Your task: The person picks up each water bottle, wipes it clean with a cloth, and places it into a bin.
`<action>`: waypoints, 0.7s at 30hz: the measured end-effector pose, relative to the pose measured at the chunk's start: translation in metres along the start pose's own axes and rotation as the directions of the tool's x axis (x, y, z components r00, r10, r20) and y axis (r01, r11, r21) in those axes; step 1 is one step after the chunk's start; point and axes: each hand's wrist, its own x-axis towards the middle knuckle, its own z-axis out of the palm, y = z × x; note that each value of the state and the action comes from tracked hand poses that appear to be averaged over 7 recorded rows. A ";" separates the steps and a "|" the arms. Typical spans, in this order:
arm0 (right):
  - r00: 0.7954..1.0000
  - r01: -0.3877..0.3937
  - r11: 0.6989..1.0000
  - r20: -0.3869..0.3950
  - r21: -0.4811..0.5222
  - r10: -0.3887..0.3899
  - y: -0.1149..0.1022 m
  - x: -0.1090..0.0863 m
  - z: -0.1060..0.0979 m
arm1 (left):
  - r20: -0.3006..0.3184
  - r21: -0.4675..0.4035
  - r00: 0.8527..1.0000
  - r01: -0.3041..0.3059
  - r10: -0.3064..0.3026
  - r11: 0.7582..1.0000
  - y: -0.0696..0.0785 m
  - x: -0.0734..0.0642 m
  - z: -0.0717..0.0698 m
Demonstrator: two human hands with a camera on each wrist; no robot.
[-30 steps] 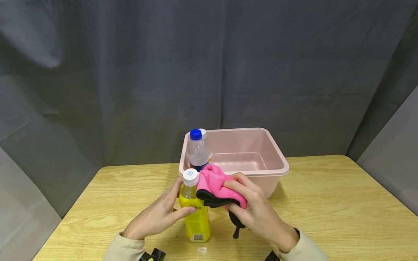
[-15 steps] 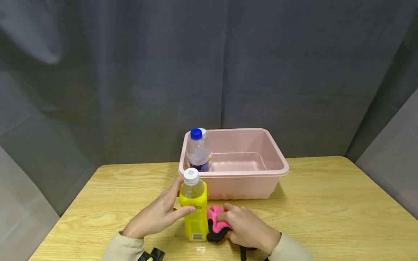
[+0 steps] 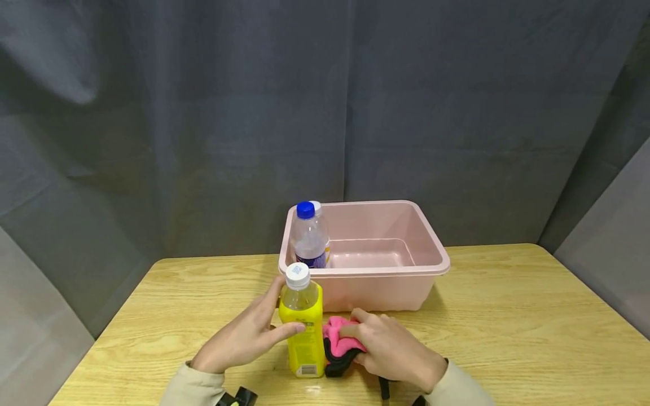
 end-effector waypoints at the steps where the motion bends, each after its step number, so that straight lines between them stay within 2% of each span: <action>1: 0.999 0.010 1.000 -0.039 -0.011 -0.010 -0.001 0.000 -0.002 | -0.001 0.000 1.000 0.001 -0.001 1.000 0.000 0.000 0.000; 4: 0.984 0.037 0.999 -0.173 -0.009 -0.038 -0.003 0.001 -0.010 | -0.004 0.001 1.000 0.004 -0.004 1.000 -0.001 0.000 0.001; 7: 0.951 0.049 0.998 -0.307 0.038 -0.035 -0.007 0.003 -0.019 | -0.007 0.002 1.000 0.001 -0.001 1.000 -0.001 0.000 0.000; 12: 0.853 0.164 0.971 -0.519 0.174 -0.051 -0.012 0.007 -0.030 | -0.004 -0.002 0.999 -0.040 0.040 0.999 0.000 -0.001 -0.001; 14: 0.812 0.225 0.953 -0.580 0.201 -0.070 -0.013 0.008 -0.032 | -0.003 -0.004 0.998 -0.059 0.059 0.998 0.000 -0.002 -0.001; 15: 0.800 0.245 0.946 -0.596 0.213 -0.073 -0.014 0.009 -0.034 | -0.004 -0.002 0.998 -0.066 0.066 0.998 -0.001 -0.002 -0.001; 18: 0.783 0.276 0.934 -0.617 0.227 -0.081 -0.017 0.009 -0.035 | -0.004 -0.001 0.997 -0.079 0.079 0.997 -0.001 -0.002 -0.001; 21: 0.782 0.277 0.934 -0.617 0.227 -0.082 -0.018 0.009 -0.035 | 0.000 -0.004 0.997 -0.073 0.073 0.997 0.000 -0.002 -0.002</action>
